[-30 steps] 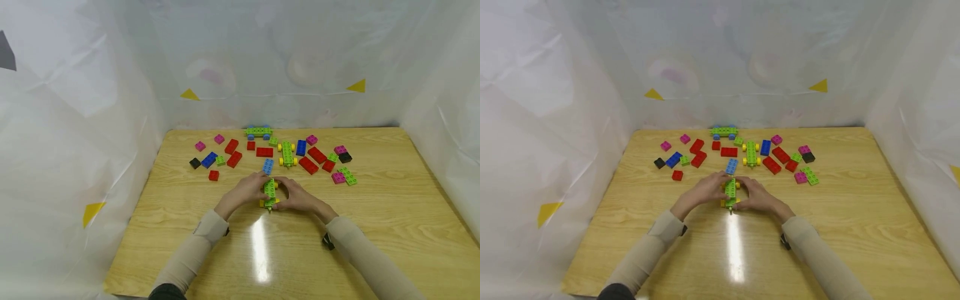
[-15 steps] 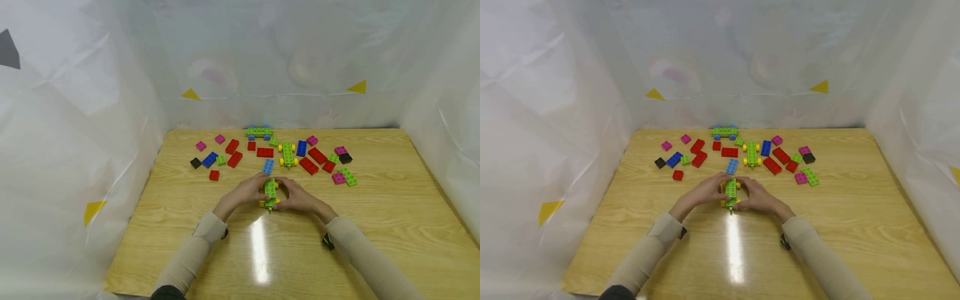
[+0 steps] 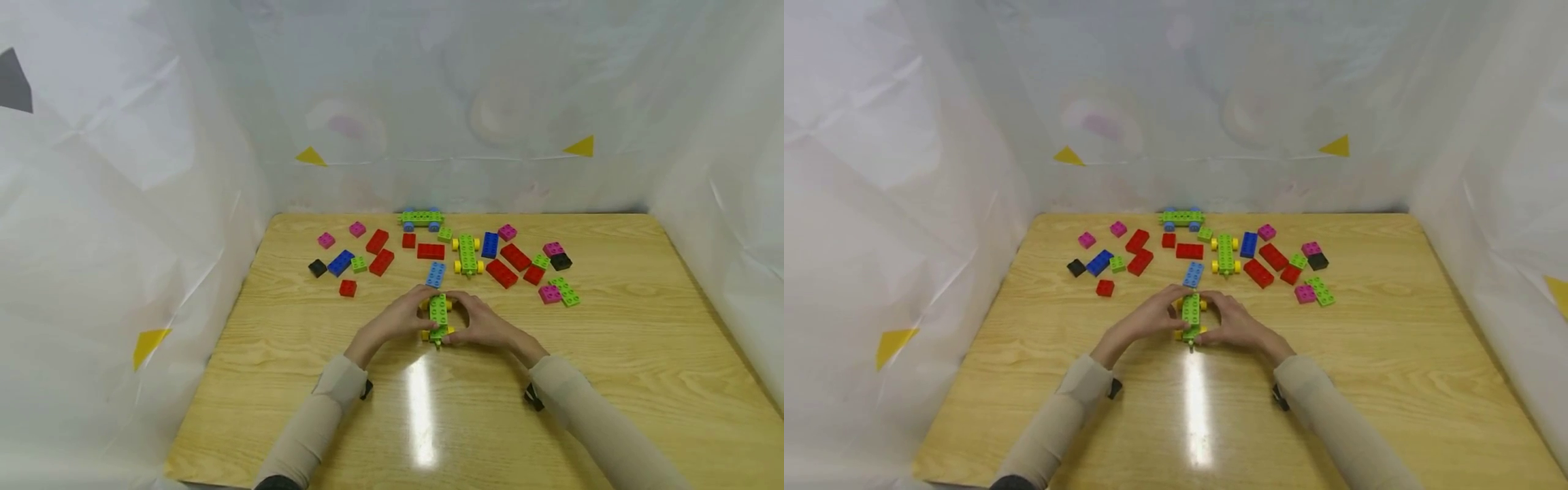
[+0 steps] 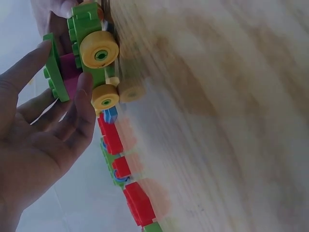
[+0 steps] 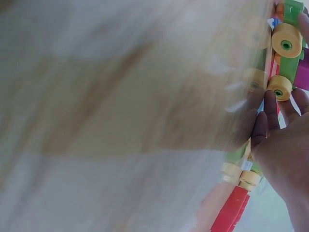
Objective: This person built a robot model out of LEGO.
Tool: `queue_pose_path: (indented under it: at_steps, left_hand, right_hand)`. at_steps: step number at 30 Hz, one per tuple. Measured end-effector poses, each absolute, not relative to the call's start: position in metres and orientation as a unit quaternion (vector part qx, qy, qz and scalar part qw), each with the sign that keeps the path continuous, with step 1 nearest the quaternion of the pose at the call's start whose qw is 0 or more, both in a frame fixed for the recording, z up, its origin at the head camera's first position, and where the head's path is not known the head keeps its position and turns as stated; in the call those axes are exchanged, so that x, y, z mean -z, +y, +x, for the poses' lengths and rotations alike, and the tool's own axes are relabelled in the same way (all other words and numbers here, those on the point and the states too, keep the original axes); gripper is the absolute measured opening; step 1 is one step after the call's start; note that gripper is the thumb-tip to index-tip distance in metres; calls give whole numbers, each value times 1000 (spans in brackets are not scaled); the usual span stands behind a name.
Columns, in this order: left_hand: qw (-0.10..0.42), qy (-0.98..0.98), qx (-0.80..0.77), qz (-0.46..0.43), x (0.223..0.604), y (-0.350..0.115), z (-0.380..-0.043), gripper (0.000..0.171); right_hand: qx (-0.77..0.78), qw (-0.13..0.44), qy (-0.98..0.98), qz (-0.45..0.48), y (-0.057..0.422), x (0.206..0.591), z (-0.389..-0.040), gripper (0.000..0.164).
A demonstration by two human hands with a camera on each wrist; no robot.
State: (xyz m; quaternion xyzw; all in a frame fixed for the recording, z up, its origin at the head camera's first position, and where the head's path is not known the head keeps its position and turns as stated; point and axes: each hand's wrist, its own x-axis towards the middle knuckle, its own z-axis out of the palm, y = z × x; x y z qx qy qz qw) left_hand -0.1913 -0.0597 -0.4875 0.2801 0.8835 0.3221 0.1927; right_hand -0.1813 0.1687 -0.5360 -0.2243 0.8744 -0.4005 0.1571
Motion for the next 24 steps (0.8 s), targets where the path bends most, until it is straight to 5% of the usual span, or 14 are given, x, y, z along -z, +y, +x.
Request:
queue_pose_path:
  at_steps: [15, 24]
  left_hand:
    - [187, 860, -400, 256, 488, -65, -184, 67]
    - [96, 888, -405, 197, 475, -96, -188, 47]
  right_hand:
    - [409, 162, 870, -224, 169, 540, -183, 91]
    - [411, 169, 869, -217, 170, 539, -183, 93]
